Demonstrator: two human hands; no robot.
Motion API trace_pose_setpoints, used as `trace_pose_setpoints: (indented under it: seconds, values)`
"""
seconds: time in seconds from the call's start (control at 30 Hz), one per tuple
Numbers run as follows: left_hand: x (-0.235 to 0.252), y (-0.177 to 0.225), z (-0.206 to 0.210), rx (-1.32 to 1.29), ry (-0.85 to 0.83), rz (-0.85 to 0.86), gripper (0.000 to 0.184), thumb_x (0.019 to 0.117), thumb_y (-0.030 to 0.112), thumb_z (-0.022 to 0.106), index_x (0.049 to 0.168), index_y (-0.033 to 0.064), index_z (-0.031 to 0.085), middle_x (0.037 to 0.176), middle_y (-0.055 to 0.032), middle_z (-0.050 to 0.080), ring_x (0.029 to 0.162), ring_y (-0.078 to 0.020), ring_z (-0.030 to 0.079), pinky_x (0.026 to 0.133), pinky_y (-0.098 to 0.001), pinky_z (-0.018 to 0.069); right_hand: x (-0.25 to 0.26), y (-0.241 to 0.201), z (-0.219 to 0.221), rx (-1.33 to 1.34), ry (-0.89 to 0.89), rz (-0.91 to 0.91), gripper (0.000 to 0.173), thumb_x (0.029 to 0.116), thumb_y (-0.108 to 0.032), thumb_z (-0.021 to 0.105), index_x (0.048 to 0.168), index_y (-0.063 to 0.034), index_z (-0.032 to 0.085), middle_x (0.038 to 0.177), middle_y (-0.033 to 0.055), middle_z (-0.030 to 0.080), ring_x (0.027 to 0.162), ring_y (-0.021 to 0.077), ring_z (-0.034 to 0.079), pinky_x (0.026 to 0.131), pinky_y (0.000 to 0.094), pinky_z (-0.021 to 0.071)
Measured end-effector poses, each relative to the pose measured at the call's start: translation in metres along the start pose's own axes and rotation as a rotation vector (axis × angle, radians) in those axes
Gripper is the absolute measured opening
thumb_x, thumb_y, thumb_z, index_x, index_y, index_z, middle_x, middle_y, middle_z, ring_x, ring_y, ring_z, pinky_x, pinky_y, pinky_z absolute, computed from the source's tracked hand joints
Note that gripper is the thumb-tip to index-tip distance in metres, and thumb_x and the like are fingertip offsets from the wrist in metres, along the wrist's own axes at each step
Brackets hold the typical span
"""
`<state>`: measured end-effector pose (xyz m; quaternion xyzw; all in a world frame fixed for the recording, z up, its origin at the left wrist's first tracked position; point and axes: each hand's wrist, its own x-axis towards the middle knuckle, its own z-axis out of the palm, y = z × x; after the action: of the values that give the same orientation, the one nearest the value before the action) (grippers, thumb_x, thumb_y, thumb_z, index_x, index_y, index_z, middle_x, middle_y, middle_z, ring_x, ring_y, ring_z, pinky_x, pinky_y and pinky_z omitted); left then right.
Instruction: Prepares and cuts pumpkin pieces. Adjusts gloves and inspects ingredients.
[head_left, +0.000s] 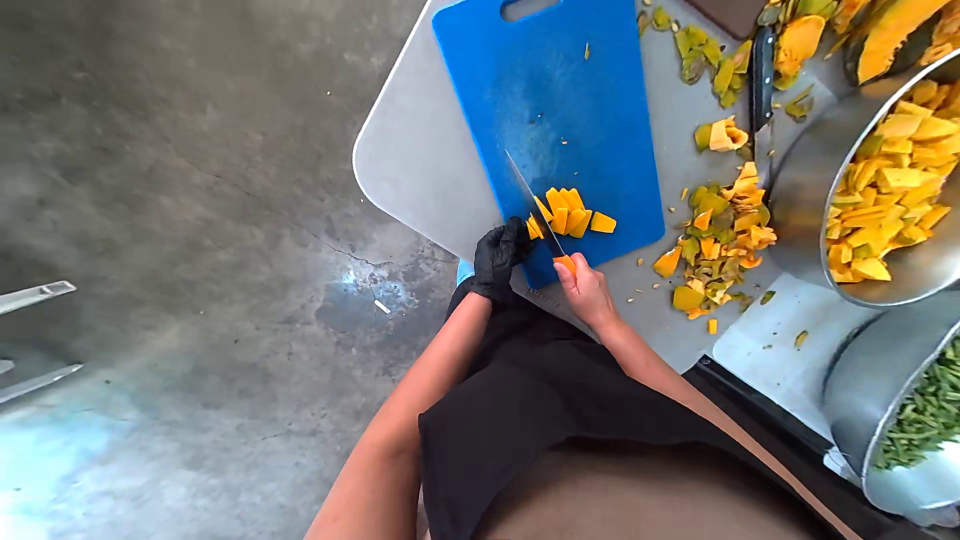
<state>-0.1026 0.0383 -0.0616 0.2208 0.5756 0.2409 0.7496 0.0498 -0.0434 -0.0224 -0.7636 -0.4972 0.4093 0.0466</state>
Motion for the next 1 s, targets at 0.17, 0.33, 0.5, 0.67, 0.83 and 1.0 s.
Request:
trace_pose_setpoints:
  seconds: [0.17,0.33,0.5,0.67,0.83,1.0]
  values:
    - [-0.004,-0.002,-0.015,0.029,-0.093,0.082,0.035,0.1096,0.023,0.045,0.134,0.0000,0.055,0.112,-0.0069,0.067,0.090,-0.0083,0.066,0.080,-0.0262,0.0565,-0.012,0.015,-0.011,0.176,0.117,-0.041,0.044,0.1089,-0.032,0.044,0.112,0.0091,0.060,0.070,0.0137,0.059,0.063,0.0247,0.061,0.063,0.0439,0.0517]
    - [-0.027,0.015,-0.016,0.145,-0.101,0.288,0.049,0.1043,0.025,0.056,0.147,0.0037,0.045,0.128,-0.0086,0.062,0.102,-0.0110,0.064,0.081,-0.0296,0.0564,-0.021,0.001,-0.029,0.583,0.128,0.023,0.031,0.1000,-0.028,0.062,0.109,0.0019,0.060,0.066,-0.0026,0.053,0.051,0.0044,0.052,0.053,0.0242,0.0512]
    - [-0.044,0.024,0.033,-0.055,-0.071,0.540,0.061,0.0987,0.012,0.061,0.149,-0.0049,0.032,0.127,-0.0089,0.058,0.102,-0.0074,0.063,0.083,-0.0251,0.0563,-0.030,-0.045,-0.045,0.845,0.018,-0.069,0.023,0.0893,-0.012,0.073,0.106,-0.0003,0.062,0.063,-0.0069,0.056,0.047,0.0003,0.052,0.049,0.0186,0.0504]
    - [-0.037,0.016,0.061,-0.209,0.029,0.645,0.069,0.0890,0.005,0.066,0.146,-0.0078,0.029,0.124,-0.0067,0.059,0.102,-0.0051,0.064,0.088,-0.0235,0.0559,-0.024,-0.054,-0.049,0.829,-0.099,-0.114,0.005,0.0968,-0.005,0.062,0.096,-0.0011,0.059,0.057,-0.0053,0.052,0.046,0.0016,0.051,0.049,0.0184,0.0494]
    - [-0.038,0.018,0.063,-0.165,0.087,0.535,0.072,0.0856,0.005,0.073,0.146,-0.0015,0.033,0.118,-0.0045,0.063,0.096,-0.0070,0.066,0.085,-0.0264,0.0581,-0.023,-0.045,-0.057,0.707,-0.153,-0.196,0.011,0.0948,-0.005,0.063,0.101,0.0046,0.064,0.063,-0.0024,0.054,0.050,0.0009,0.049,0.052,0.0189,0.0476]
    - [-0.004,-0.003,0.040,0.719,0.228,0.773,0.107,0.0747,0.038,0.086,0.155,-0.0073,0.031,0.158,-0.0333,0.031,0.148,-0.0446,0.030,0.121,-0.0541,0.0277,-0.032,0.000,-0.063,0.863,-0.021,-0.088,0.008,0.0979,-0.009,0.057,0.101,-0.0015,0.059,0.059,-0.0058,0.051,0.047,0.0029,0.052,0.050,0.0211,0.0516]
